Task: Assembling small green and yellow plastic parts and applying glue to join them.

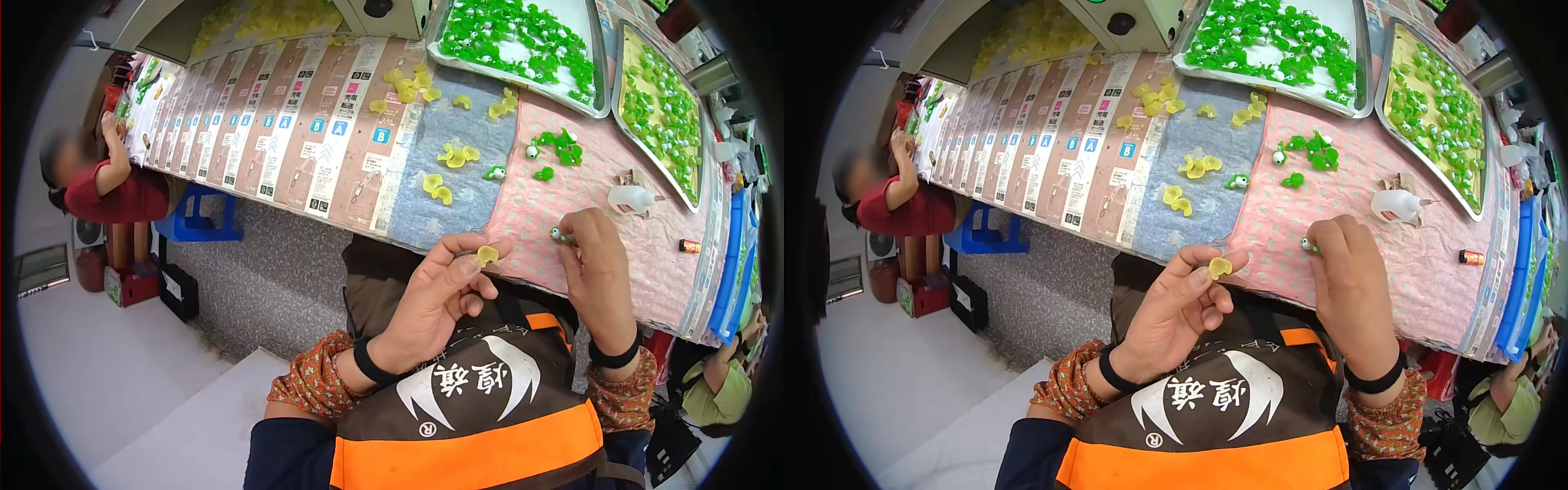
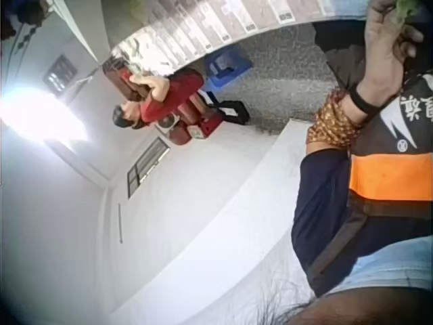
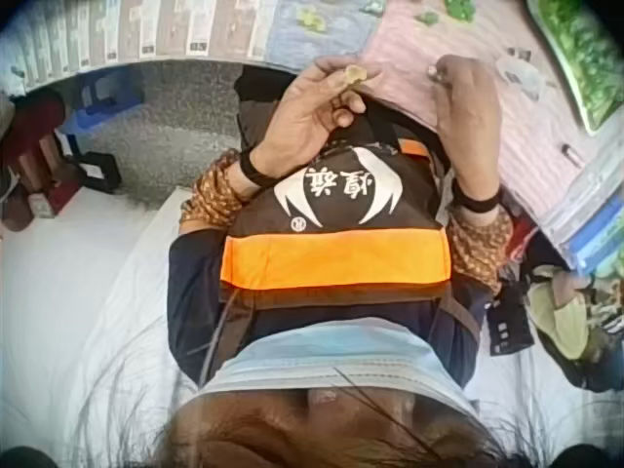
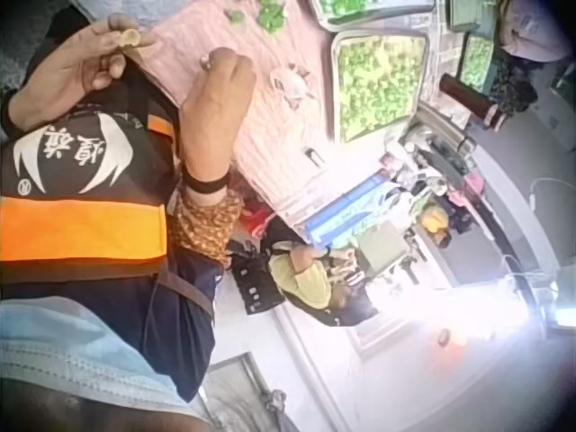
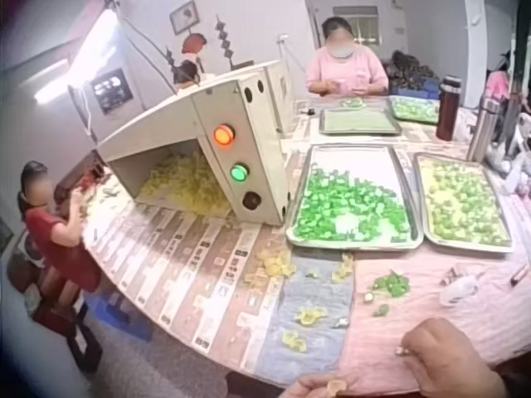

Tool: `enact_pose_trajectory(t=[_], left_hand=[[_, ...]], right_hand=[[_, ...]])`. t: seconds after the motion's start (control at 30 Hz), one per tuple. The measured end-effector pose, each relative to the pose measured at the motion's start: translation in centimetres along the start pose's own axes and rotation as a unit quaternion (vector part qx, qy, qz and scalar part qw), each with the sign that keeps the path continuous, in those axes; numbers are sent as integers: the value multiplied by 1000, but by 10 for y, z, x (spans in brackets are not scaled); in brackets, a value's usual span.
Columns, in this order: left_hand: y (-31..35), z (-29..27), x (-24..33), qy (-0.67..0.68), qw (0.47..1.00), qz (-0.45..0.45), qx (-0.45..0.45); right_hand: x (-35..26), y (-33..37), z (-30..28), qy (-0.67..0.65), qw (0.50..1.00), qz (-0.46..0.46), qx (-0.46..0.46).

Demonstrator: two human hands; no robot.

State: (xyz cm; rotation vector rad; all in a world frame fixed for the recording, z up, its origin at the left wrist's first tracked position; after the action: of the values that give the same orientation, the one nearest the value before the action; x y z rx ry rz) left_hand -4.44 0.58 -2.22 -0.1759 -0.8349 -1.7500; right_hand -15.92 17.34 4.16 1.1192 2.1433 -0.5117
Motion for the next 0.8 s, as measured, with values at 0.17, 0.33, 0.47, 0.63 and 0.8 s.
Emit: enact_pose_trajectory(t=[0.17,0.33,0.47,0.63,0.8], left_hand=[[-1,2,0,2,1000,-1,2],[-1,0,-2,11,1000,6,-1],[-2,-1,-3,13,1000,20,-3],[1,5,-2,-6,1000,31,0],[2,8,-1,-26,999,44,1]], right_hand=[[0,0,4,35,998,-41,31],[-1,-1,5,36,998,-39,40],[-13,4,5,-108,993,1,57],[-50,12,11,-245,965,-67,68],[-57,15,25,-190,965,-158,88]])
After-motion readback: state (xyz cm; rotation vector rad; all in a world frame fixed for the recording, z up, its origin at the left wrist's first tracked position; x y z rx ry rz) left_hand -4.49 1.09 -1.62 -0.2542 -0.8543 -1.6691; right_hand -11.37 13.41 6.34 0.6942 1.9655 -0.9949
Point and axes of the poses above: each hand's wrist, its own y-axis away from the middle knuckle, its own z-axis out of the palm, x = y × z, the point moved 5 cm from there along -y, towards the middle knuckle, and after that the axes turned 7 degrees about -y, right-handed, at the moved point
